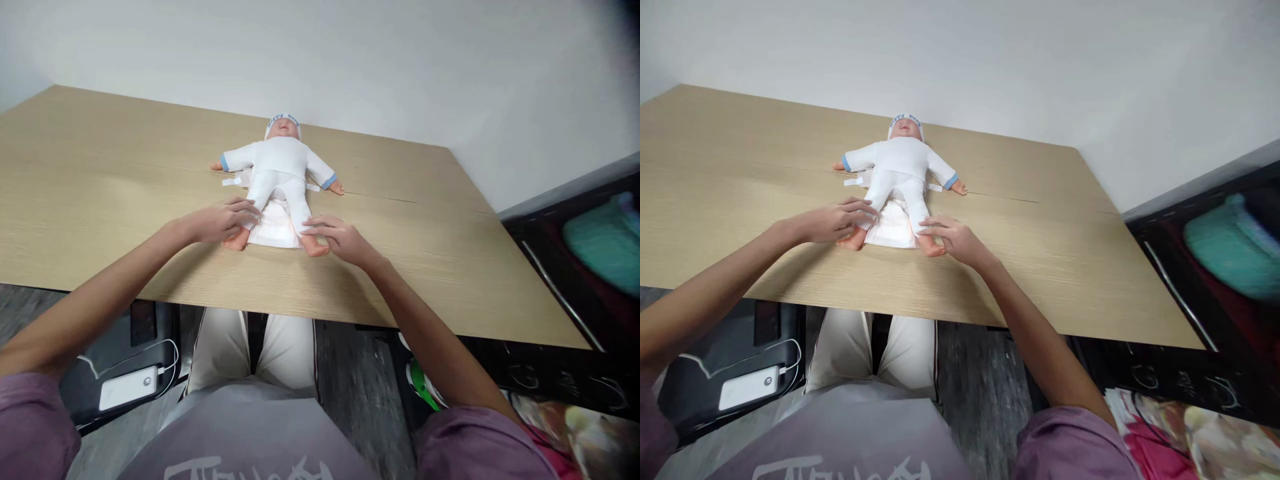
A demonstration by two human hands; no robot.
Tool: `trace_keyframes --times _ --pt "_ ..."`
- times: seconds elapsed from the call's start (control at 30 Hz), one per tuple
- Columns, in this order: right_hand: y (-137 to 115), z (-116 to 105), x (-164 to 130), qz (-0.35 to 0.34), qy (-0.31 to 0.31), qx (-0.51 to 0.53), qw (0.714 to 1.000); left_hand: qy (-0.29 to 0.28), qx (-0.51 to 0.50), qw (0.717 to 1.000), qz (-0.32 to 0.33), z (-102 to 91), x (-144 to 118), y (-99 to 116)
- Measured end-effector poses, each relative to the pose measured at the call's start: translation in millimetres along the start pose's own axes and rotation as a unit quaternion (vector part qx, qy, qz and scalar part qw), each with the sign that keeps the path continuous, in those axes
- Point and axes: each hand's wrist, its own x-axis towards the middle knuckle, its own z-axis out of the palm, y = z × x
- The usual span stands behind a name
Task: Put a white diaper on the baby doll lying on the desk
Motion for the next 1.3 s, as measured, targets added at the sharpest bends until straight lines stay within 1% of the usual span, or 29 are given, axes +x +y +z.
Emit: trace_keyframes --times 0.07,0.1,0.17,0.23,0.33,0.4,0.5,0.57,0.63,0.7,0.8,0.87,0.93,1.07,1.13,1.2,1.23,1.3 --pt "-11.2 -0.7 1.8 0.018 -0.005 -0.022 1.000 0.004 0.007 1.000 -0.024 1.5 3.3 10.9" --pt "-18.6 2.3 2.5 0.026 -0.003 -0.046 0.999 0.011 0.014 0.999 -0.039 3.5 5.1 16.7" --pt "-34.1 14.9 3.4 0.035 0.010 -0.104 0.994 0.027 0.033 0.997 -0.065 9.7 8.4 26.8" --pt "-46.4 32.7 3.3 0.046 0.030 -0.156 0.986 0.039 0.057 0.994 -0.081 17.4 10.8 32.8" --pt "-53.3 55.6 3.4 0.075 0.070 -0.202 0.974 0.046 0.091 0.990 -0.094 26.8 12.8 34.8" --pt "-51.2 62.2 5.5 0.089 0.093 -0.211 0.969 0.054 0.099 0.989 -0.098 28.8 13.8 33.8" --pt "-44.1 58.9 13.4 0.110 0.104 -0.197 0.969 0.081 0.060 0.989 -0.108 22.6 17.2 31.2" --pt "-38.5 51.1 22.5 0.128 0.108 -0.166 0.972 0.106 0.007 0.986 -0.130 12.0 22.4 27.9" --pt "-32.0 41.2 35.0 0.142 0.127 -0.124 0.974 0.135 -0.057 0.977 -0.154 -1.7 31.3 22.0" --pt "-23.6 30.3 51.3 0.148 0.160 -0.085 0.972 0.174 -0.109 0.965 -0.165 -15.6 44.0 12.4" --pt "-4.3 14.5 82.8 0.146 0.209 -0.055 0.965 0.236 -0.140 0.946 -0.170 -31.5 68.7 -10.9" --pt "15.0 6.6 107.1 0.152 0.221 -0.039 0.963 0.264 -0.158 0.934 -0.180 -37.4 87.7 -33.4" --pt "39.2 2.7 132.4 0.173 0.221 -0.007 0.960 0.276 -0.189 0.923 -0.191 -39.1 107.6 -60.5" --pt "91.3 8.6 178.4 0.239 0.218 0.075 0.943 0.265 -0.260 0.904 -0.210 -31.1 144.7 -116.1" --pt "111.7 15.5 194.4 0.277 0.215 0.115 0.929 0.254 -0.281 0.897 -0.229 -23.2 157.3 -136.1" --pt "124.2 21.9 202.6 0.302 0.207 0.153 0.918 0.252 -0.293 0.890 -0.242 -14.6 163.4 -147.5" --pt "127.0 24.3 203.4 0.307 0.202 0.170 0.915 0.254 -0.299 0.887 -0.243 -10.4 163.8 -149.9" --pt "125.2 26.5 197.9 0.303 0.190 0.196 0.913 0.260 -0.309 0.883 -0.239 -2.5 159.3 -148.1"
